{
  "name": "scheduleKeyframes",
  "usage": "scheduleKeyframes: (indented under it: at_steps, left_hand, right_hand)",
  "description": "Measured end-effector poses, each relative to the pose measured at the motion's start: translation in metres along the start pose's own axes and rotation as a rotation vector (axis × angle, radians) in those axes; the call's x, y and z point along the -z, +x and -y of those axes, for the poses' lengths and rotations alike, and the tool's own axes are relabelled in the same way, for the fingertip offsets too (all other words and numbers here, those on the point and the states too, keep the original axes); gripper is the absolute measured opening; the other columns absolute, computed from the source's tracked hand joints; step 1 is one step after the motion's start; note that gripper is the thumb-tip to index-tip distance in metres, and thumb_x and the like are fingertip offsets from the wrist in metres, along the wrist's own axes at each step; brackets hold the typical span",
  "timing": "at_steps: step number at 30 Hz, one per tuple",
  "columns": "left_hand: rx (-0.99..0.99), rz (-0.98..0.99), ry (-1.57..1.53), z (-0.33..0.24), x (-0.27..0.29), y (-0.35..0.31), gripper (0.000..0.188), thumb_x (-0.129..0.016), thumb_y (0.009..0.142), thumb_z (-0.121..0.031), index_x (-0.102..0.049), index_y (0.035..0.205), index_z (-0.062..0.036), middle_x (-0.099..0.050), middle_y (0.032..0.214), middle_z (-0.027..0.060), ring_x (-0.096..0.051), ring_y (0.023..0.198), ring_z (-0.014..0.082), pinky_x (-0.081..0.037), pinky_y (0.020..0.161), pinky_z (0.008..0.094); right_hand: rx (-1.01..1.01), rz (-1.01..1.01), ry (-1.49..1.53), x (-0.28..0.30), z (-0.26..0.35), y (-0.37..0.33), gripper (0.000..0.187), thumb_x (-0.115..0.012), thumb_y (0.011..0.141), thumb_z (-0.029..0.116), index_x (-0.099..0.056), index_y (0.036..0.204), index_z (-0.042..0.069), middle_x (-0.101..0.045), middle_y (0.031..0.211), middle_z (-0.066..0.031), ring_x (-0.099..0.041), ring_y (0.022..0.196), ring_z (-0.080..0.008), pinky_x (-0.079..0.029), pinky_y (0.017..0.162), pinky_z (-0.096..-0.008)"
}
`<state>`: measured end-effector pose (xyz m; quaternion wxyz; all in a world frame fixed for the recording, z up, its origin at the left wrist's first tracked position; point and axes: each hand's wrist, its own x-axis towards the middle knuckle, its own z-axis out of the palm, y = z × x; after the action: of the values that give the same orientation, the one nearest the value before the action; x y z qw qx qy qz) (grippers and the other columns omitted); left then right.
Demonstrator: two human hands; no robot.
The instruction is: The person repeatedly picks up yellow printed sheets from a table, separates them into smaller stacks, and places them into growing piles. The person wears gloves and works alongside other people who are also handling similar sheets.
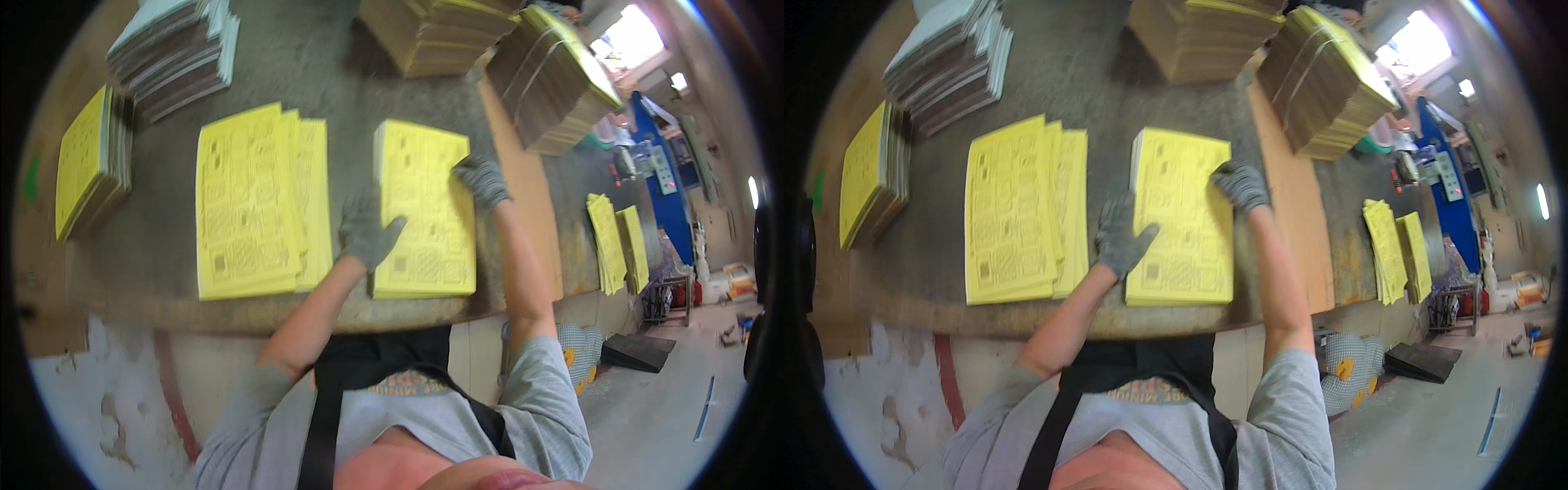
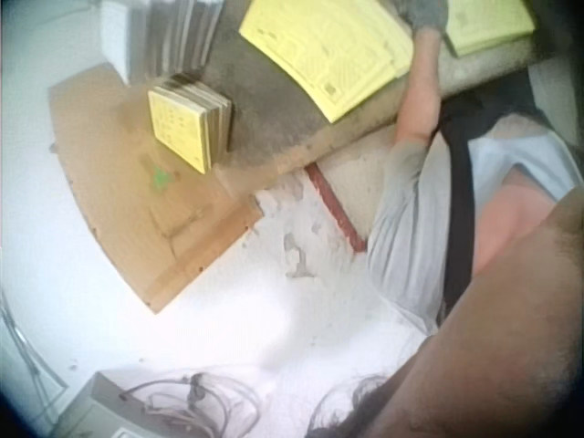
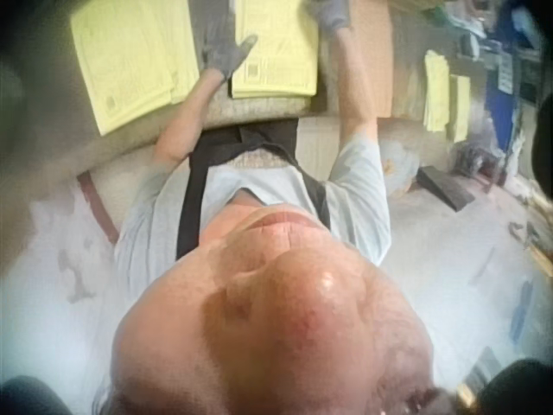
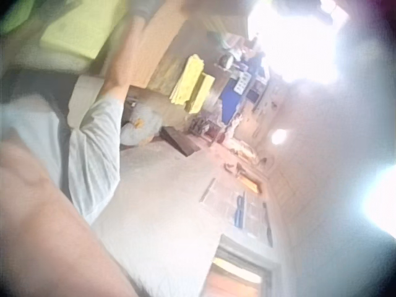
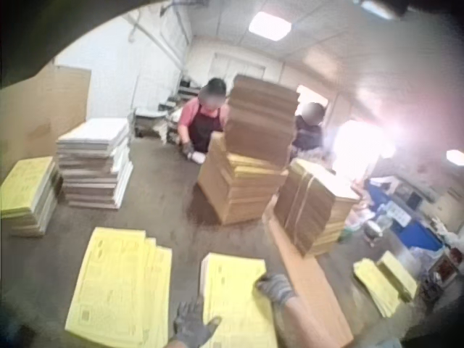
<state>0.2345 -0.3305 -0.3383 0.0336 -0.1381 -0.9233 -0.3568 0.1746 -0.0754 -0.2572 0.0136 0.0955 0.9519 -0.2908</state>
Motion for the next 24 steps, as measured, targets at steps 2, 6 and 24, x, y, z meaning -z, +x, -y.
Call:
scheduleKeyframes:
  at_steps: [2,6,24]
  left_hand:
    - [-0.022,0.017,-0.027,0.003,-0.003,0.003,0.074,-0.058,0.079,-0.045,-0.034,0.134,-0.0019,-0.038,0.134,0.0195,-0.030,0.129,0.0326,-0.014,0.111,0.0432]
    - [-0.140,-0.116,0.054,0.011,-0.010,0.007,0.066,-0.059,0.078,-0.039,-0.039,0.129,-0.0019,-0.043,0.128,0.0200,-0.036,0.123,0.0327,-0.021,0.106,0.0449]
    - [-0.110,-0.091,-0.058,0.001,-0.002,-0.011,0.070,-0.055,0.084,-0.043,-0.033,0.136,-0.0003,-0.038,0.136,0.0207,-0.030,0.129,0.0353,-0.016,0.110,0.0441]
  right_hand:
    - [0.013,-0.062,-0.530,-0.006,0.026,0.000,0.022,-0.059,0.078,0.020,-0.069,0.091,0.005,-0.068,0.091,-0.0158,-0.066,0.084,-0.0284,-0.051,0.073,-0.0352]
    - [0.144,-0.104,-0.769,-0.033,0.074,-0.005,0.015,-0.058,0.075,0.015,-0.070,0.078,0.007,-0.067,0.078,-0.0157,-0.066,0.077,-0.0289,-0.052,0.065,-0.0392]
    - [-0.023,-0.228,0.358,-0.019,0.013,-0.155,0.027,-0.065,0.083,0.023,-0.065,0.097,0.000,-0.066,0.084,-0.0105,-0.059,0.076,-0.0139,-0.048,0.070,-0.0287]
